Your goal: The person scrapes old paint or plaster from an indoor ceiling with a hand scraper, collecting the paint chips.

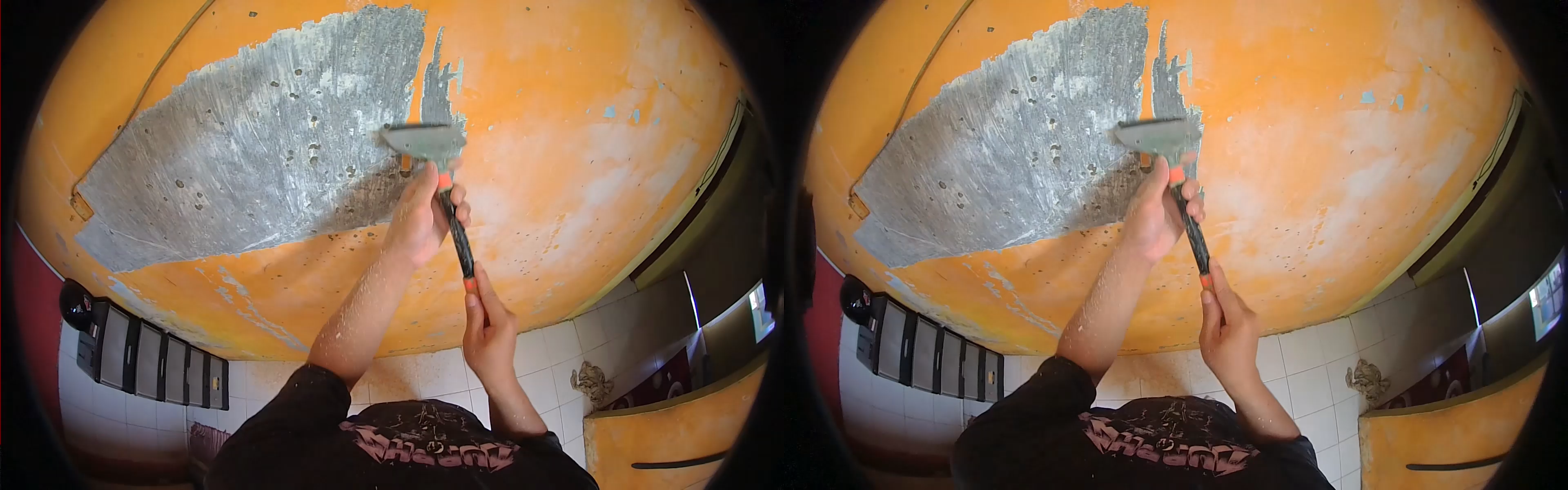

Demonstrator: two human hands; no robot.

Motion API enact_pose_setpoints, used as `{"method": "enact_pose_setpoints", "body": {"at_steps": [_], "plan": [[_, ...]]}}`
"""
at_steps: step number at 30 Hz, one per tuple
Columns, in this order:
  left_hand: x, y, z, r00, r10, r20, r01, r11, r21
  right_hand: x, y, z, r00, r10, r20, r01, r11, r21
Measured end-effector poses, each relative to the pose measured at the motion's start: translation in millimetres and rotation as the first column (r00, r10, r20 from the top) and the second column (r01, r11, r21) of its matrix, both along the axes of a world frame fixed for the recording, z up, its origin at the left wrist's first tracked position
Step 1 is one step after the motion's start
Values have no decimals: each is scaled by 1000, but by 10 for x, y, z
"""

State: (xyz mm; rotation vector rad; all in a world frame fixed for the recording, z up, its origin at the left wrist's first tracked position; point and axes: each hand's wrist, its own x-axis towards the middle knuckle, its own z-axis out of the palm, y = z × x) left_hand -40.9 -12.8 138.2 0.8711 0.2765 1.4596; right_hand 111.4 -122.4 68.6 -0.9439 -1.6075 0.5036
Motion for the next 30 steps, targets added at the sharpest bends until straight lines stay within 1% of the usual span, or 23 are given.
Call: {"method": "enact_pose_setpoints", "body": {"at_steps": [2,5,6,7,8,11,12,15,18,21,23,24,27,29,30], "plan": [[-1,0,-39,999,6,-52,-7,1000,-19,-24,70,-31,1000,-1,-14,2,1000,9],[20,100,337,998,33,-51,-31,999,38,-30,74,277,1000,-10,0,10,998,-68],[13,131,410,1000,17,-12,-16,997,76,-42,72,380,1000,-13,7,13,996,-92],[14,112,365,1000,21,-4,-20,999,46,-48,68,429,1000,-13,12,14,994,-112],[8,86,287,1000,26,0,-26,999,21,-45,91,336,1000,-13,2,13,998,-57],[12,-8,-155,1000,8,3,-8,998,-61,2,-4,-90,1000,-1,24,2,1000,-25],[15,8,-155,1000,11,-12,-11,999,-49,-14,23,-101,1000,-9,27,9,1000,17],[18,3,-164,998,13,-59,-16,999,-37,56,-58,52,999,5,36,2,984,-180],[20,6,-159,997,24,-74,-26,999,-26,63,-47,26,995,-46,83,57,989,-138],[44,6,-191,996,6,-93,-8,1000,-16,40,-28,-180,991,-91,95,100,991,-90],[60,-8,-175,993,-28,-113,26,999,-19,-2,9,-220,992,-118,53,120,993,-23],[54,22,-159,993,-20,-114,19,1000,-6,-8,4,-232,991,-131,34,131,991,3],[71,87,-129,994,4,-109,-4,1000,9,24,64,-121,993,-101,53,105,992,-69],[57,93,17,994,39,-106,-37,999,25,14,127,20,995,-83,46,85,996,-35],[47,107,94,996,50,-71,-47,998,52,13,131,88,996,-72,44,73,997,-25]]}}
